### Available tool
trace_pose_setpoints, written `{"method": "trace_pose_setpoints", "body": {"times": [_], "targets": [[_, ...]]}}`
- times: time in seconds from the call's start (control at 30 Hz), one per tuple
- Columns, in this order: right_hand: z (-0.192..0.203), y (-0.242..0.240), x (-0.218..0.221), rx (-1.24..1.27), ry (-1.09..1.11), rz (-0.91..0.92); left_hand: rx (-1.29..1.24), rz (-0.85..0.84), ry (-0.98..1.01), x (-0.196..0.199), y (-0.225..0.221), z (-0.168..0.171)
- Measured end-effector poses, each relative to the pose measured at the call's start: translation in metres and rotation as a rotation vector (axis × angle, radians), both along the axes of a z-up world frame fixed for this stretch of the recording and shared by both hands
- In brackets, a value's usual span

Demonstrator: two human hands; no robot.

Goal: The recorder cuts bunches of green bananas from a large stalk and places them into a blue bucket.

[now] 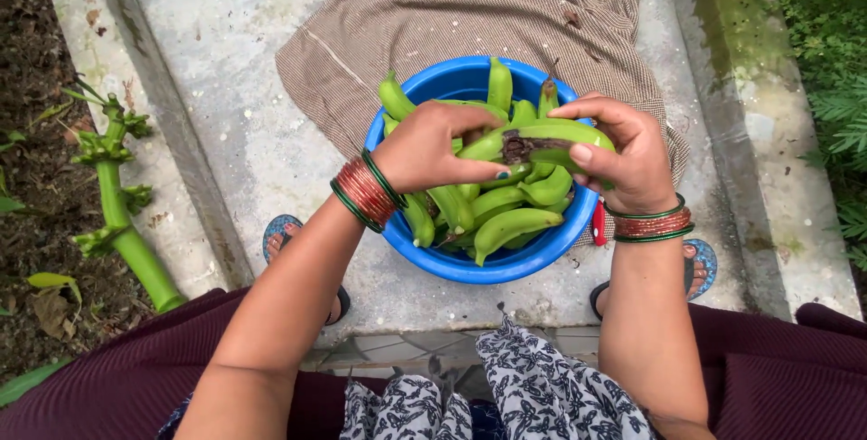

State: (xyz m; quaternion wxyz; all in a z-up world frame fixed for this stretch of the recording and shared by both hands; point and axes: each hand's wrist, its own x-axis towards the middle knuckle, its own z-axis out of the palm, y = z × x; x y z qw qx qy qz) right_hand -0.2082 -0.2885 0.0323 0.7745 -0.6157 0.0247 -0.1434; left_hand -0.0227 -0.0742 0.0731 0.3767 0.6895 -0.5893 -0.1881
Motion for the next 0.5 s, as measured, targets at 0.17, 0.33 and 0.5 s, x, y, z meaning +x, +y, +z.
{"method": "trace_pose_setpoints", "body": {"times": [0.17, 0.33, 0.5], "targets": [[0.004, 0.011, 0.012, -0.007, 0.090, -0.160, -0.243, 0.182, -0.322, -0.005, 0.001, 0.007], [0.010, 0.018, 0.015, -0.044, 0.107, -0.243, -0.341, 0.228, -0.484, -0.015, -0.002, 0.013], [0.013, 0.025, 0.019, -0.188, 0.067, -0.287, -0.366, 0.260, -0.673, -0.020, -0.002, 0.009]]}}
